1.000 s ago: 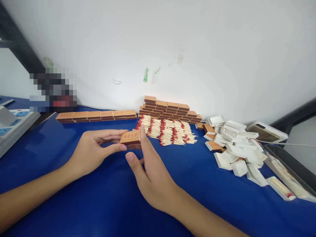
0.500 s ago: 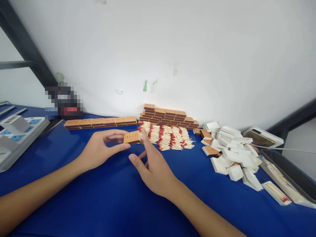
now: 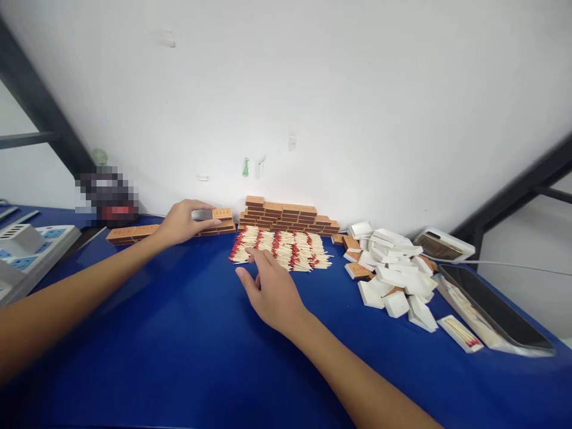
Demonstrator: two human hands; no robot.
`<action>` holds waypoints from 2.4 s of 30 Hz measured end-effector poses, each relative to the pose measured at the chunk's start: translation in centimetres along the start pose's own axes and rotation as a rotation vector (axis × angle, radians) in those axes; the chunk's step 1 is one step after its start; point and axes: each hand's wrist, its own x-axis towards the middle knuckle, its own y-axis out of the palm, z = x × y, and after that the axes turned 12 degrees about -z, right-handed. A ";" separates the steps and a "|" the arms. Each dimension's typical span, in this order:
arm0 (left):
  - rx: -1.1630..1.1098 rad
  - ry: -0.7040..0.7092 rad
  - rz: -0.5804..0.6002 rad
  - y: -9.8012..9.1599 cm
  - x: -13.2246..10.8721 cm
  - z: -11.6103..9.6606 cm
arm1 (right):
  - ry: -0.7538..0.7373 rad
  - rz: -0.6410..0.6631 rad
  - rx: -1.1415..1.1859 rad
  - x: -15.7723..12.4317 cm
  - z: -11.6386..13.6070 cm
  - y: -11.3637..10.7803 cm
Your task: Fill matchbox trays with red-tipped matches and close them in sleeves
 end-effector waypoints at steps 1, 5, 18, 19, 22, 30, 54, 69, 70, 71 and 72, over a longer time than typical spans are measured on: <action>0.001 0.004 0.010 0.2 0.0 0.1 | -0.001 0.006 -0.003 0.0 0.1 -0.1; 0.008 0.009 0.036 0.6 -0.2 0.5 | -0.005 0.020 -0.006 0.1 0.2 -0.2; 0.078 -0.008 0.090 0.9 -0.5 1.4 | 0.001 0.076 -0.038 0.1 0.2 -0.2; 0.081 -0.006 0.089 0.9 -0.6 1.4 | 0.002 0.084 -0.037 0.1 0.2 -0.3; 0.089 0.007 0.089 1.1 -0.6 1.5 | -0.004 0.099 -0.030 -0.1 0.3 -0.2; 0.091 0.077 -0.006 0.2 -1.1 0.4 | -0.120 -0.069 -0.033 1.5 -1.7 -1.4; -0.051 0.439 0.223 -3.2 -9.7 -2.9 | 0.485 -0.261 -0.855 4.6 -10.3 -19.1; -0.028 0.461 0.267 -3.1 -10.6 -4.2 | 0.413 -0.507 -0.941 4.1 -12.9 -20.2; -0.026 0.464 0.267 -3.1 -10.6 -4.3 | 0.410 -0.495 -0.961 4.0 -13.3 -20.2; -0.024 0.467 0.266 -3.1 -10.6 -4.3 | 0.408 -0.479 -0.976 4.0 -13.6 -20.2; -0.020 0.474 0.264 -3.1 -10.7 -4.4 | 0.411 -0.468 -0.987 3.9 -13.8 -20.1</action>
